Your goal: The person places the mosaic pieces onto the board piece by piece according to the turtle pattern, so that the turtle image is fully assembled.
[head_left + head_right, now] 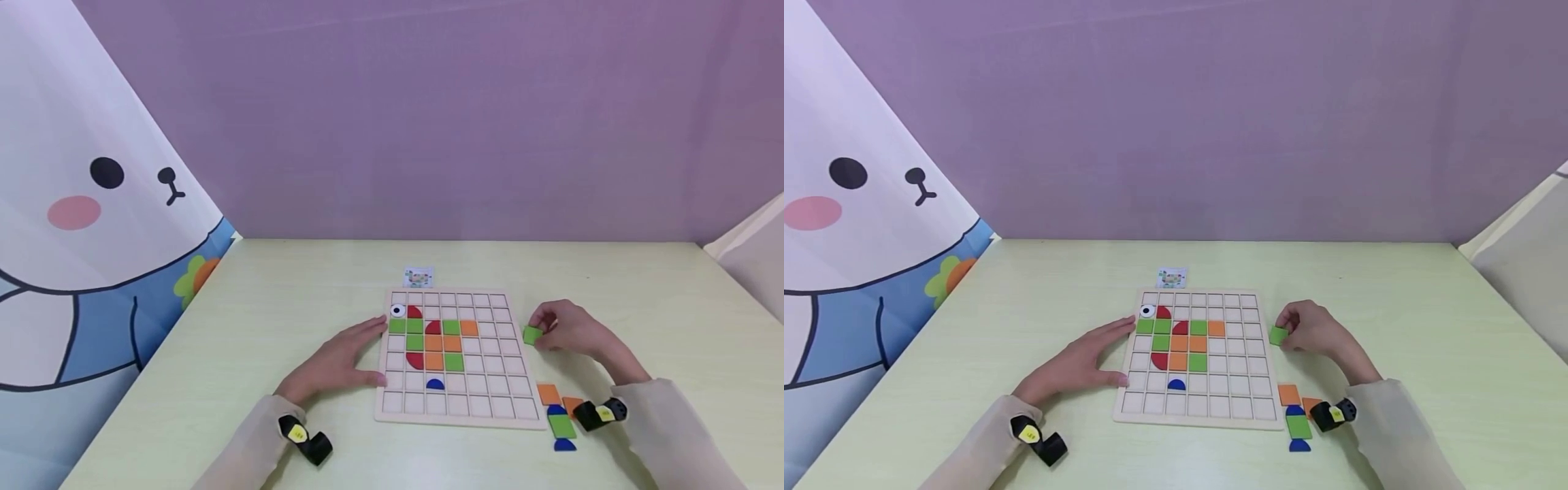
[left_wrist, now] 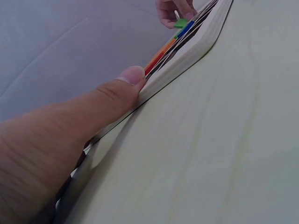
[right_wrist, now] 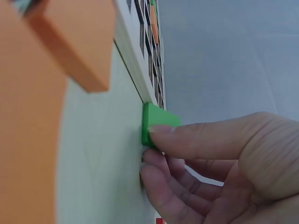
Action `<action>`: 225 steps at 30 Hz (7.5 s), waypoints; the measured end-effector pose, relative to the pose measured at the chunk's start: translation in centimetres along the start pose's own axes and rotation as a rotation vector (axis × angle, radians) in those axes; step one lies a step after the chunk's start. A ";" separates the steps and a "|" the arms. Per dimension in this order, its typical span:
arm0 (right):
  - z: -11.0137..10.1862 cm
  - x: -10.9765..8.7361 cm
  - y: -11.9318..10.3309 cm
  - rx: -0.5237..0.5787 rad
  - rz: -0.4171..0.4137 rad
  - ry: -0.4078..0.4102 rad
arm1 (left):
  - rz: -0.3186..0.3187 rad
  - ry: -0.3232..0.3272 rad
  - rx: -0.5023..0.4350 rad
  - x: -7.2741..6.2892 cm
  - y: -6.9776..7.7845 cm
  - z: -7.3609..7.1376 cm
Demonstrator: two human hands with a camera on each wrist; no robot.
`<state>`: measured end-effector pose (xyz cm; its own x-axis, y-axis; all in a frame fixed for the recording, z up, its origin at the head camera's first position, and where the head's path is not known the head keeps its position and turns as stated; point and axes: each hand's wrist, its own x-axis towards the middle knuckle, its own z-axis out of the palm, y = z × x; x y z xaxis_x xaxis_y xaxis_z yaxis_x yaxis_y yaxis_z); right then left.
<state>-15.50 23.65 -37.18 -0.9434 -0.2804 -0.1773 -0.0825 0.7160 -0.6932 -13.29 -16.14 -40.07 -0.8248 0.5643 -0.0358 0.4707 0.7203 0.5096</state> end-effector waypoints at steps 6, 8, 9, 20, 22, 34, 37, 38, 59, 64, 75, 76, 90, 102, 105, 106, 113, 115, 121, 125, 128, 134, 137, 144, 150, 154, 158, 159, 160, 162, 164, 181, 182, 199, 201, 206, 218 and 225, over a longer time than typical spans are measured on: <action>0.2 0.0 -0.4 0.020 -0.053 0.034 | -0.011 -0.007 0.005 -0.1 -0.2 0.0; 0.2 0.1 -0.5 0.015 -0.059 0.048 | -0.014 -0.007 0.007 -0.2 -0.2 -0.1; 0.2 0.1 -0.7 0.016 -0.051 0.054 | -0.013 -0.006 0.006 -0.2 -0.3 -0.1; 0.6 0.8 -2.4 0.095 -0.085 -0.004 | 0.032 0.008 0.008 -0.3 -0.3 0.0; 0.9 1.0 -2.9 0.095 -0.085 -0.012 | 0.035 0.008 0.003 -0.3 -0.4 0.0; 2.7 1.8 -5.4 0.093 -0.108 -0.066 | 0.024 0.003 -0.003 -0.3 -0.2 -0.1; 2.9 1.9 -5.7 0.091 -0.119 -0.076 | 0.020 0.007 -0.002 -0.3 -0.1 -0.2; 3.0 1.9 -5.8 0.096 -0.120 -0.081 | 0.020 0.008 -0.001 -0.3 -0.1 -0.2; 4.3 1.9 -7.3 0.007 -0.040 -0.062 | -0.001 0.004 -0.030 -0.6 0.3 -0.4; 4.4 1.6 -7.7 -0.018 -0.008 -0.053 | 0.010 0.004 -0.034 -0.8 0.3 -0.6; 4.5 1.7 -7.7 -0.018 -0.016 -0.045 | 0.030 0.010 -0.024 -0.9 0.3 -0.6; 4.5 1.7 -7.7 -0.017 -0.019 -0.044 | 0.032 0.012 -0.024 -0.9 0.3 -0.6; 4.6 1.6 -7.8 -0.034 0.004 -0.043 | 0.022 0.005 -0.023 -0.7 0.3 -0.5; 3.3 1.1 -7.2 -0.010 -0.026 -0.046 | 0.035 0.009 -0.029 -0.8 0.4 -0.5; 2.6 0.7 -6.9 -0.017 -0.044 -0.045 | 0.032 0.010 -0.028 -0.8 0.4 -0.6; 2.3 0.6 -6.8 -0.019 -0.048 -0.046 | 0.030 0.008 -0.028 -0.8 0.4 -0.6; 0.5 -1.0 -5.2 -0.011 -0.052 -0.055 | 0.041 0.012 -0.024 -0.8 0.5 -0.7; 0.1 -1.5 -4.5 -0.012 -0.047 -0.057 | 0.044 0.012 -0.022 -0.8 0.5 -0.7; -0.8 -3.1 -2.7 -0.016 -0.008 -0.060 | 0.054 0.011 -0.015 -0.9 0.4 -0.8; -1.0 -4.3 -1.7 -0.001 0.026 -0.062 | 0.059 0.013 -0.012 -0.9 0.4 -0.8; -1.1 -5.2 -1.0 -0.008 0.054 -0.058 | 0.061 0.013 -0.013 -0.8 0.3 -0.7; -0.8 -6.8 0.4 0.019 0.114 -0.084 | 0.049 0.008 -0.019 -0.8 0.0 -0.5; -0.8 -7.5 1.0 0.066 0.115 -0.111 | 0.050 0.011 -0.026 -0.8 0.0 -0.5; -0.8 -9.1 2.1 0.124 0.031 -0.179 | 0.043 0.012 -0.032 -0.9 0.3 -0.7; -0.2 -10.0 2.3 0.078 -0.006 -0.158 | 0.036 0.013 -0.039 -0.9 0.2 -0.6; 0.1 -10.2 2.1 0.017 0.009 -0.124 | 0.036 0.017 -0.034 -0.9 0.1 -0.5; 0.4 -9.9 1.9 -0.054 0.025 -0.082 | 0.030 0.017 -0.041 -0.9 0.1 -0.5; 0.4 -9.8 1.9 -0.070 0.027 -0.074 | 0.029 0.017 -0.045 -0.9 0.2 -0.5; 0.4 -9.7 1.9 -0.083 0.022 -0.069 | 0.027 0.017 -0.048 -0.9 0.2 -0.6; 0.5 -9.5 1.8 -0.094 0.016 -0.063 | 0.026 0.017 -0.052 -0.9 0.2 -0.6; 0.5 -9.3 1.7 -0.097 0.004 -0.059 | 0.028 0.017 -0.046 -0.9 0.1 -0.6; 0.4 -7.2 1.4 0.000 -0.076 -0.006 | 0.043 0.020 -0.020 -0.8 0.0 -0.4; 0.4 -7.1 1.4 0.005 -0.076 -0.006 | 0.045 0.019 -0.019 -0.9 0.0 -0.4; 0.3 -5.3 -0.4 0.081 -0.128 -0.030 | 0.068 0.027 -0.005 -0.8 0.0 -0.4; 0.4 -4.9 -0.7 0.097 -0.106 -0.050 | 0.067 0.025 -0.007 -0.7 0.0 -0.4; 1.0 -4.1 -1.8 0.120 -0.099 -0.079 | 0.050 0.014 -0.016 -0.7 0.0 -0.4; 3.2 -2.3 -4.9 0.148 -0.140 -0.121 | 0.060 0.021 -0.023 -0.9 0.2 -0.5; 4.2 -1.6 -6.0 0.139 -0.145 -0.129 | 0.042 0.012 -0.031 -0.9 0.3 -0.6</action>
<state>-12.18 17.09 -35.71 -0.8751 -0.4598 -0.1511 -0.1605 0.5702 -0.8057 -12.53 -16.67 -39.38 -0.8084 0.5887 -0.0033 0.4952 0.6831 0.5368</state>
